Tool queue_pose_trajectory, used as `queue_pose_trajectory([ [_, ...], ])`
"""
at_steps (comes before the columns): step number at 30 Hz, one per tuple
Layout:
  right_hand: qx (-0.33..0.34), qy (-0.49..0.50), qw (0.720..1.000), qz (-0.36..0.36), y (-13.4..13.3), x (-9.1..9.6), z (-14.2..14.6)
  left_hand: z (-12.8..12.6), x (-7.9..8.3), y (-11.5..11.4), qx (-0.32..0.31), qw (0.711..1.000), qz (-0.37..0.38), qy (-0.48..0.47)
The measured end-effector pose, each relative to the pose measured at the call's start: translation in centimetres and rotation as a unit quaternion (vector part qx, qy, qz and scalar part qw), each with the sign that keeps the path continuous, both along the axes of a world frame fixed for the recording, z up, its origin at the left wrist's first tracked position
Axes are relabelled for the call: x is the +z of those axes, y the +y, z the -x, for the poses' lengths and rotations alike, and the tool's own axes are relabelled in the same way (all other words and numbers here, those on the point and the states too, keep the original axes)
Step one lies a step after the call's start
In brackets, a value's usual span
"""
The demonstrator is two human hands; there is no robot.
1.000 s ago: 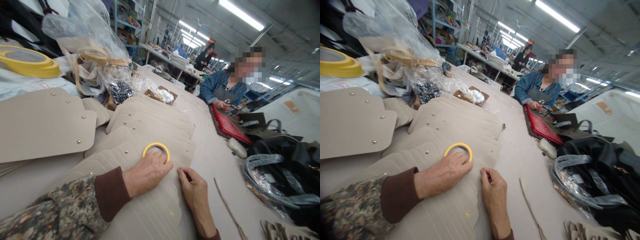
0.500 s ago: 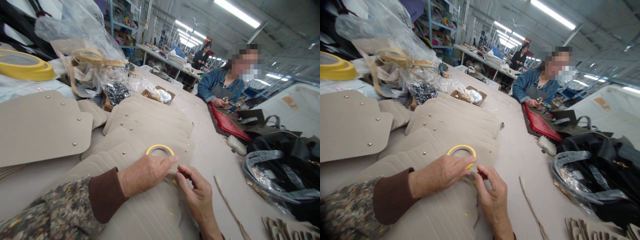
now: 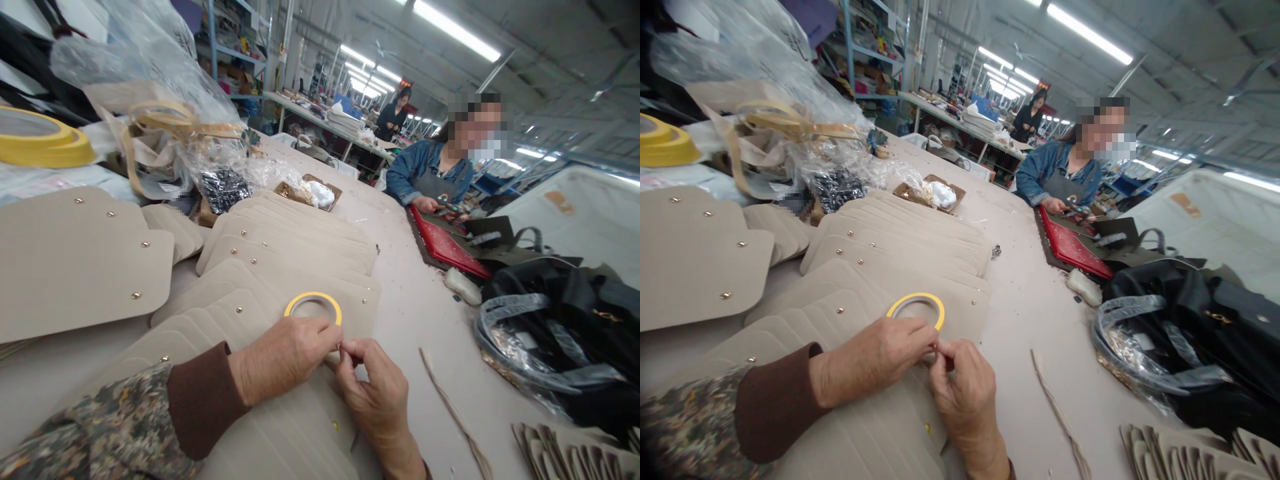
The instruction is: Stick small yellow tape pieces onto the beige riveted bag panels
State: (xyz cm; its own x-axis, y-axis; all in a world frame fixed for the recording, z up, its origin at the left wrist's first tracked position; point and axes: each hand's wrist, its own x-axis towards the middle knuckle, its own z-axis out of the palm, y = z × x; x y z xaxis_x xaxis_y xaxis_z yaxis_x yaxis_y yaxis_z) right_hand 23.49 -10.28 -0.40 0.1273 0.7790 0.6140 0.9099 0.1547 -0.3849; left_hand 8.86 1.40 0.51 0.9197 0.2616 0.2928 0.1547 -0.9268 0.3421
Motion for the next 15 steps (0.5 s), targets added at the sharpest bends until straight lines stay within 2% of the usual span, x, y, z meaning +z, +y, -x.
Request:
queue_pose_trajectory([
  [2, -0.025, 0.064, 0.997, 0.024, 0.0, 0.2, 0.4, -0.1, 0.1, -0.1, 0.005, 1.000, -0.009, -0.007],
  [4, -0.057, 0.194, 0.977, 0.075, 0.2, 0.5, 0.7, -0.2, 0.1, -0.4, 0.009, 0.999, -0.017, -0.030],
  [6, -0.089, 0.338, 0.929, 0.122, 0.4, 0.7, 0.5, -0.2, 0.2, -0.6, 0.008, 0.998, -0.024, -0.058],
  [8, -0.120, 0.439, 0.879, 0.141, 0.6, 0.7, -0.5, -0.2, 0.2, -0.7, 0.009, 0.997, -0.035, -0.075],
  [11, -0.151, 0.498, 0.836, 0.173, 0.7, 0.2, -2.9, -0.2, -0.2, -0.3, 0.039, 0.996, -0.066, -0.046],
  [15, -0.147, 0.492, 0.828, 0.227, 0.4, -0.7, -4.8, -0.4, -0.7, 0.6, 0.065, 0.994, -0.080, 0.040],
])
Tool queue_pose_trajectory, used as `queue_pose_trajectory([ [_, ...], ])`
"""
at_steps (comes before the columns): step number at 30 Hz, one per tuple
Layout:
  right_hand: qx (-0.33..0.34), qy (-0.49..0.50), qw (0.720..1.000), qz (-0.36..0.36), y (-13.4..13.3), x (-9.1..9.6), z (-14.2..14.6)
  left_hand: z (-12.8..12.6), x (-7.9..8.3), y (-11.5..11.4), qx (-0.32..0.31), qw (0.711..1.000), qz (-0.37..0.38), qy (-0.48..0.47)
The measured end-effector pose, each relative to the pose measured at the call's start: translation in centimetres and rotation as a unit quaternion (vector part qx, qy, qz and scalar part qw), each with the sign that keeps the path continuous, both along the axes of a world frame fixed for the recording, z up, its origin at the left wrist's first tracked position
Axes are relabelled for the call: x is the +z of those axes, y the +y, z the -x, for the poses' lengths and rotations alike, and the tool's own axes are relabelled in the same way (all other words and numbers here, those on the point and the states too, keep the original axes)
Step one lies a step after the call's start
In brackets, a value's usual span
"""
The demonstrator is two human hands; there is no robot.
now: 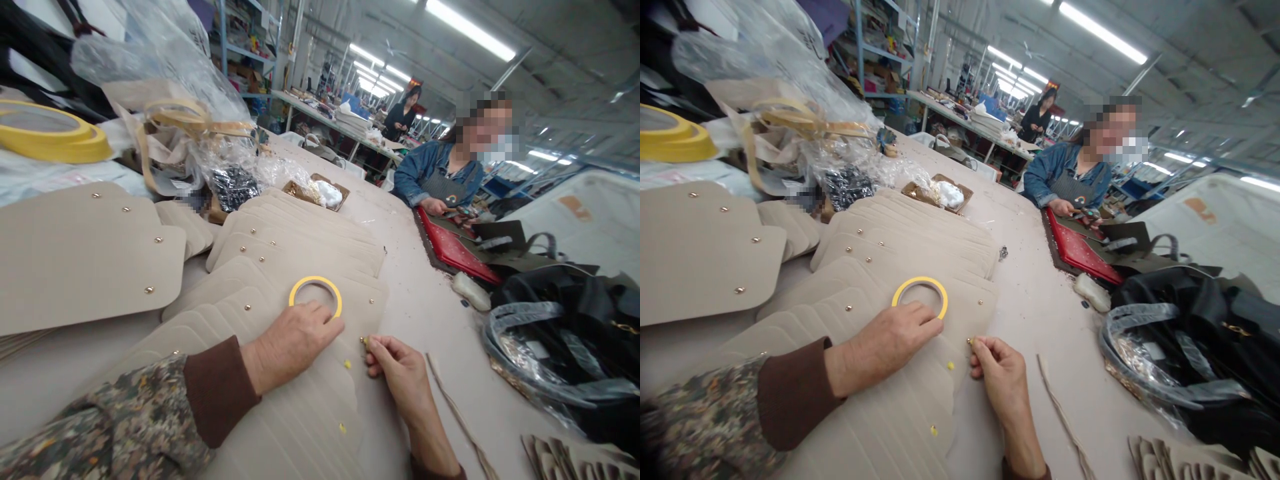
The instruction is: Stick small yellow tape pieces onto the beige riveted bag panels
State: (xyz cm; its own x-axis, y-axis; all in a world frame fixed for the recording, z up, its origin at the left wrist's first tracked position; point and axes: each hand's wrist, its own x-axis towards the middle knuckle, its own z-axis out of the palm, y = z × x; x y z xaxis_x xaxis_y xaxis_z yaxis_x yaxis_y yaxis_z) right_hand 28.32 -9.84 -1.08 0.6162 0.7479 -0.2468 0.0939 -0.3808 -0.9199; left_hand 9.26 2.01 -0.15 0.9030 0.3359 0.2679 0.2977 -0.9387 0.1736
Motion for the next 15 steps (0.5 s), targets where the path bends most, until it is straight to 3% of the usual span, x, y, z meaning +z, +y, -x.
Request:
queue_pose_trajectory([
  [7, 0.019, -0.055, 0.998, 0.032, 0.3, -0.7, 0.4, -0.4, 0.1, 0.0, 0.001, 0.999, 0.027, 0.041],
  [15, 0.057, -0.299, 0.951, 0.060, 1.0, -0.5, 1.1, -0.4, -0.2, 0.0, 0.001, 0.999, 0.016, 0.030],
])
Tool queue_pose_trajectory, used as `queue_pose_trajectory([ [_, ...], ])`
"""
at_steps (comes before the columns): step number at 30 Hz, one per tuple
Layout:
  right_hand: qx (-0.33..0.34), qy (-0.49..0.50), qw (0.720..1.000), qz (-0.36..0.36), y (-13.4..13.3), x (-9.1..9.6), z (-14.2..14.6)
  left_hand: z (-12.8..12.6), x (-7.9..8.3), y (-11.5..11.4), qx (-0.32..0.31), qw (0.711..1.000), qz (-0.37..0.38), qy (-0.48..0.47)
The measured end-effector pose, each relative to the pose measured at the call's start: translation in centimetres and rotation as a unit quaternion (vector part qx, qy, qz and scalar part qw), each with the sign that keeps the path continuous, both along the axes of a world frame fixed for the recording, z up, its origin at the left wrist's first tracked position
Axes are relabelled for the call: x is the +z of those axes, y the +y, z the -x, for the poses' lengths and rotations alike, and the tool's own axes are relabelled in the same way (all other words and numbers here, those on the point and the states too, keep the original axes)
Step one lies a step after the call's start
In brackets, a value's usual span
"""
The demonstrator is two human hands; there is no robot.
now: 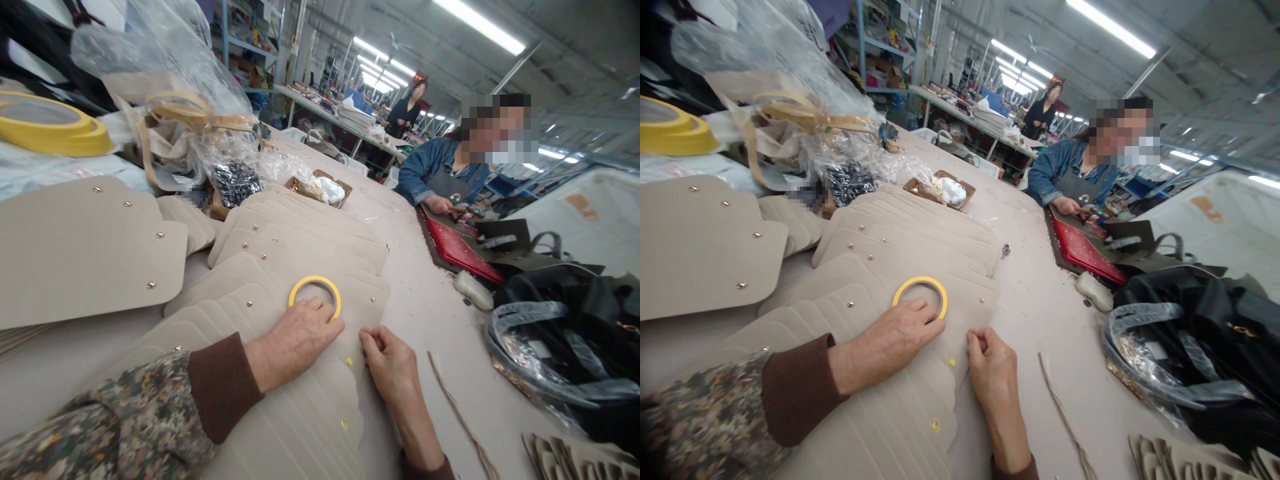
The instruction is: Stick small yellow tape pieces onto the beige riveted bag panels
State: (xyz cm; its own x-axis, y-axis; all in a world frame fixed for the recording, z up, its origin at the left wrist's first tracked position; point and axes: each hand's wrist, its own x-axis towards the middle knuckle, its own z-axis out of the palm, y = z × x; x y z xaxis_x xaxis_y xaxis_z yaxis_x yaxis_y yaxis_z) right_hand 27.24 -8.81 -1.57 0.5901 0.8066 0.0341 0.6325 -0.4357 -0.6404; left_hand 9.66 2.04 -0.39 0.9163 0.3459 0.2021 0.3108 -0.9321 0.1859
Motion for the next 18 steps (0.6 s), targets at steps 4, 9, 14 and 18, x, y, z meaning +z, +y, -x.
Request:
queue_pose_trajectory([
  [4, -0.056, 0.112, 0.992, -0.030, -0.7, -0.4, -0.5, 0.0, -0.1, 0.0, -0.004, 1.000, -0.015, -0.011],
  [9, -0.046, 0.187, 0.980, -0.047, -1.8, -0.6, -0.6, 0.3, 0.7, -0.1, -0.010, 0.999, -0.013, -0.029],
  [14, -0.014, 0.023, 0.998, -0.060, -0.9, -0.5, -0.1, 0.6, 1.3, -0.3, -0.040, 0.998, -0.011, -0.048],
  [18, 0.016, 0.026, 0.999, -0.022, -0.5, -0.1, -0.3, 0.6, 1.2, -0.3, -0.052, 0.996, -0.009, -0.076],
])
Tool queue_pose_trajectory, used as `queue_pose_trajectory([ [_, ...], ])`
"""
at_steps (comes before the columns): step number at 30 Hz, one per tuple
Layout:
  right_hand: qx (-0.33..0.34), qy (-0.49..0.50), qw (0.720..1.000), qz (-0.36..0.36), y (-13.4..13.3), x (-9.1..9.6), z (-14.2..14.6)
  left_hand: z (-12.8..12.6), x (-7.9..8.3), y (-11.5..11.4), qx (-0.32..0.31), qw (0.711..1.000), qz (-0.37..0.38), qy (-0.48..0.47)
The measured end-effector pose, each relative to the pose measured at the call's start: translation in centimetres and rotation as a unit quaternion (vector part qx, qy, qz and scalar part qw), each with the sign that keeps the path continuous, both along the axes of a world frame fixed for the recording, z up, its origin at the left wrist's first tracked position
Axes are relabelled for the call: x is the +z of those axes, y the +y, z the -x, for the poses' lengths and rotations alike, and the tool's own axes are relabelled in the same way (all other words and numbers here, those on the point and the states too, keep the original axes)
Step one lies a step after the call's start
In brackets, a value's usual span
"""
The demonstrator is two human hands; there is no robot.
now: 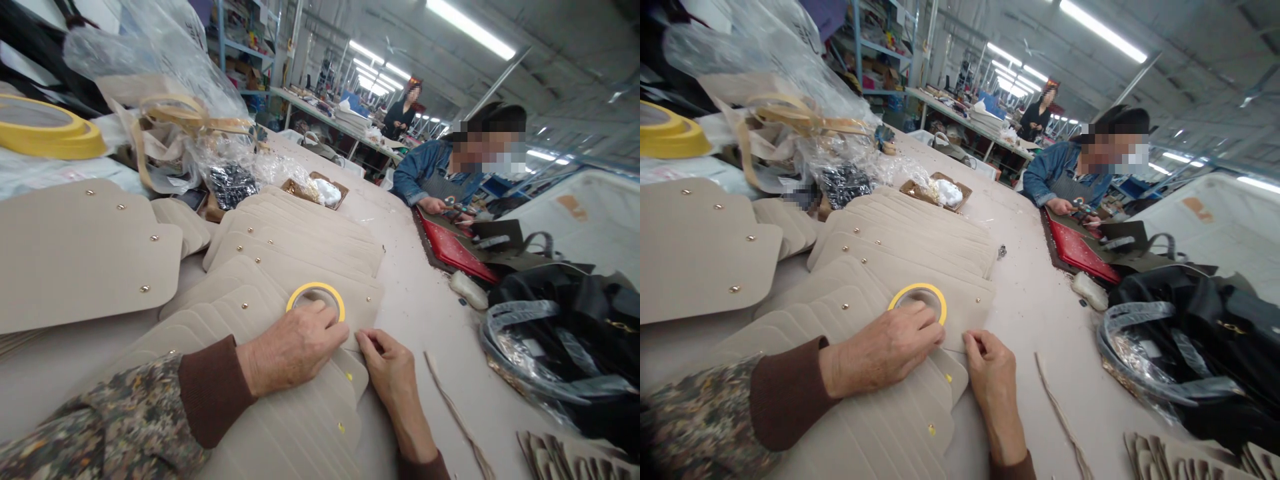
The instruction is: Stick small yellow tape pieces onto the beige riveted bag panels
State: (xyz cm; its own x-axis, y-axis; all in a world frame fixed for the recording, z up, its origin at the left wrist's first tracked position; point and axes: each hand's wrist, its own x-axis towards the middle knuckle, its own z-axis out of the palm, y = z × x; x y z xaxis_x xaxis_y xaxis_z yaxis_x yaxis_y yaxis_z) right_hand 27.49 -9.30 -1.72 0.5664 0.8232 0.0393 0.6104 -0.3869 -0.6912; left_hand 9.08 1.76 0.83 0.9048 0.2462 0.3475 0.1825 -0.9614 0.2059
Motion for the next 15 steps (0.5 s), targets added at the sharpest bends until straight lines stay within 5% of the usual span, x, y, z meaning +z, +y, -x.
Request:
queue_pose_trajectory([
  [6, 0.179, 0.133, 0.969, 0.109, -1.3, 1.8, -0.7, 0.0, -0.5, 0.4, -0.017, 1.000, 0.001, -0.023],
  [8, 0.183, 0.153, 0.966, 0.104, -1.6, 1.9, -1.0, 0.0, -0.6, 0.4, -0.021, 0.999, 0.009, -0.036],
  [12, 0.060, 0.089, 0.993, -0.057, -1.7, 1.3, -0.8, 0.2, -0.5, 0.2, -0.031, 0.995, 0.034, -0.088],
  [15, 0.114, 0.016, 0.980, -0.161, -1.6, 1.5, 0.4, 0.2, -0.6, -0.1, -0.049, 0.990, 0.053, -0.123],
])
